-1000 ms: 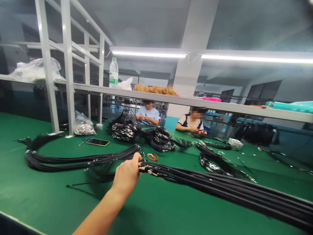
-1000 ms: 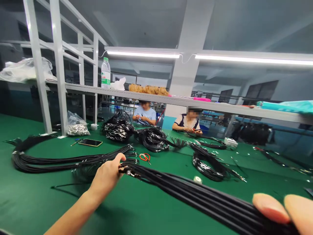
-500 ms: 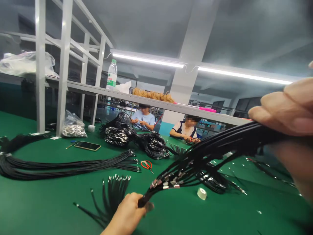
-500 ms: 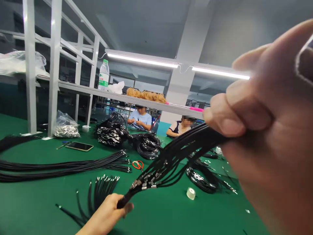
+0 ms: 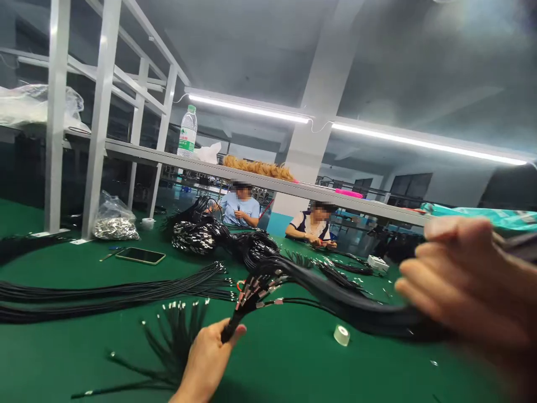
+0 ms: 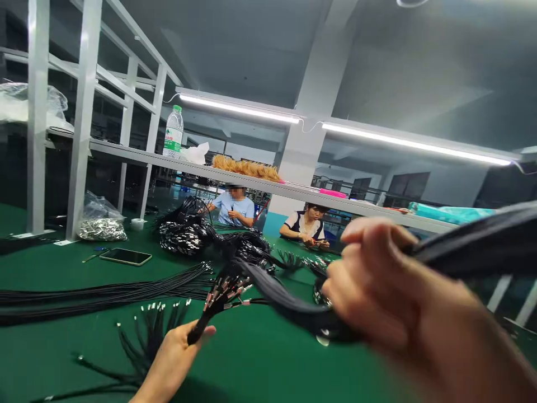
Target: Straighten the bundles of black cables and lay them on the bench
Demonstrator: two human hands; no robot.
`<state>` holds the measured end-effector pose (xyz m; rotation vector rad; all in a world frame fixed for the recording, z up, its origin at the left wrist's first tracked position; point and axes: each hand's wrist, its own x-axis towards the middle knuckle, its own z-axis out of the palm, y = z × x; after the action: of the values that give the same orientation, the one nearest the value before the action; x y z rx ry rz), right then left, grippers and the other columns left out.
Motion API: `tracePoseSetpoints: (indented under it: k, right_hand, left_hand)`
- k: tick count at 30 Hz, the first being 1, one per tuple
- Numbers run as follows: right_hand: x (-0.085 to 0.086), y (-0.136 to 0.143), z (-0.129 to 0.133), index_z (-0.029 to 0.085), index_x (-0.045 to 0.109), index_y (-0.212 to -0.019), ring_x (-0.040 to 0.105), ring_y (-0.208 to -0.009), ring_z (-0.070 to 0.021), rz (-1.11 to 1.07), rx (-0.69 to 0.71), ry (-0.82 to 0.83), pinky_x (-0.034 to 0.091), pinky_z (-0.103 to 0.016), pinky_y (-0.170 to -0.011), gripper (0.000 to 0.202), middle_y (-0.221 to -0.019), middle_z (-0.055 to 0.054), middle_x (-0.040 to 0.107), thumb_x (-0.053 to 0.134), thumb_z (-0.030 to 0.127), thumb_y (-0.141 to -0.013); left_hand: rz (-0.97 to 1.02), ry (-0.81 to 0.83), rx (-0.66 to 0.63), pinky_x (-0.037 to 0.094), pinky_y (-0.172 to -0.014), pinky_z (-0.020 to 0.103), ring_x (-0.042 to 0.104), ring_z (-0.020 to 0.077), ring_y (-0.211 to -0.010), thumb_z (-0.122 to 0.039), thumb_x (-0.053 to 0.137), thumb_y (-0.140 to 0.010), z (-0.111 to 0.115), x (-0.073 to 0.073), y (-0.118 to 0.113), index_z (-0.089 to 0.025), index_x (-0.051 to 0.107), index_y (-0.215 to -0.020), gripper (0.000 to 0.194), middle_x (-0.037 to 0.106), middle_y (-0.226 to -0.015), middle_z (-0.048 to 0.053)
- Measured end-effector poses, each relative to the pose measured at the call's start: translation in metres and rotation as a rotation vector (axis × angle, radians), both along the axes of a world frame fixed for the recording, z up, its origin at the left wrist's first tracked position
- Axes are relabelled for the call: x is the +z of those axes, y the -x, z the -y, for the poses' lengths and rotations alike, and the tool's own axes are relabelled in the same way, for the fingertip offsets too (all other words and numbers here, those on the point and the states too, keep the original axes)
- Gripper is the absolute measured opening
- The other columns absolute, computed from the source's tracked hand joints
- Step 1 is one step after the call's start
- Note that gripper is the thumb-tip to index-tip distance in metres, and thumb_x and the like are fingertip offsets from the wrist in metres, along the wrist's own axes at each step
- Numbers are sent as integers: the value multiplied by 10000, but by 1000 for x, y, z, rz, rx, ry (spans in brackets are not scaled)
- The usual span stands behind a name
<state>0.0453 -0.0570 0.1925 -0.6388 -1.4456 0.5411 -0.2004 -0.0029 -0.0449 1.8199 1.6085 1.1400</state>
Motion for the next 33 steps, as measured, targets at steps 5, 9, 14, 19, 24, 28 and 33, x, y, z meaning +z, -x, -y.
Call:
tracePoseSetpoints:
  k: [5,9,14,19,24,28,33]
  right_hand:
    - [52,-13,-14,183,592,-615,285,-359,9,-365,66,270,232,-179,-337,287,-460,108,274,576,230,-897]
    - [72,-1,-17,157,556,-580,269,-365,23,-383,83,285,217,-136,-349,365,-444,126,266,493,234,-931]
    - [70,3,-11,144,579,-593,288,-391,12,-380,129,275,234,-109,-345,384,-436,115,301,485,301,-931]
    - [62,-16,-10,134,600,-598,310,-402,5,-391,125,274,255,-98,-336,392,-450,95,329,495,310,-932]
    - [48,-30,-16,121,606,-593,320,-412,-1,-456,224,259,306,-81,-313,234,-456,86,353,771,216,-729]
    - [42,-33,-15,97,629,-643,335,-430,-6,-501,277,275,353,-77,-320,228,-470,83,365,849,130,-593]
    - [41,-38,-9,95,631,-638,327,-434,-9,-457,275,292,341,-71,-314,267,-480,72,373,875,163,-551]
  left_hand:
    - [-177,-36,-292,397,-759,255,589,201,-825,-225,680,-678,3,3,-1,-263,687,-886,212,681,-841,-26]
    - [140,-33,-661,341,-981,345,476,251,-1151,-281,765,-628,12,52,-33,-257,451,-1304,745,532,-1294,52]
    - [662,47,-806,383,-645,224,492,121,-679,-381,632,-795,4,109,-87,-140,618,-924,274,550,-741,-16]
    - [686,183,-767,242,-496,206,327,68,-518,-363,734,-690,-3,112,-90,-136,563,-674,284,411,-574,-67]
    - [474,410,-949,301,-522,219,413,94,-543,-458,700,-696,8,118,-78,-117,633,-749,352,489,-623,-27]
    - [687,354,-993,281,-522,195,412,78,-573,-341,745,-654,13,128,-97,-140,635,-891,329,517,-705,-26]
    - [754,433,-876,233,-455,202,357,64,-463,-257,714,-620,9,124,-112,-140,600,-656,167,467,-553,-48]
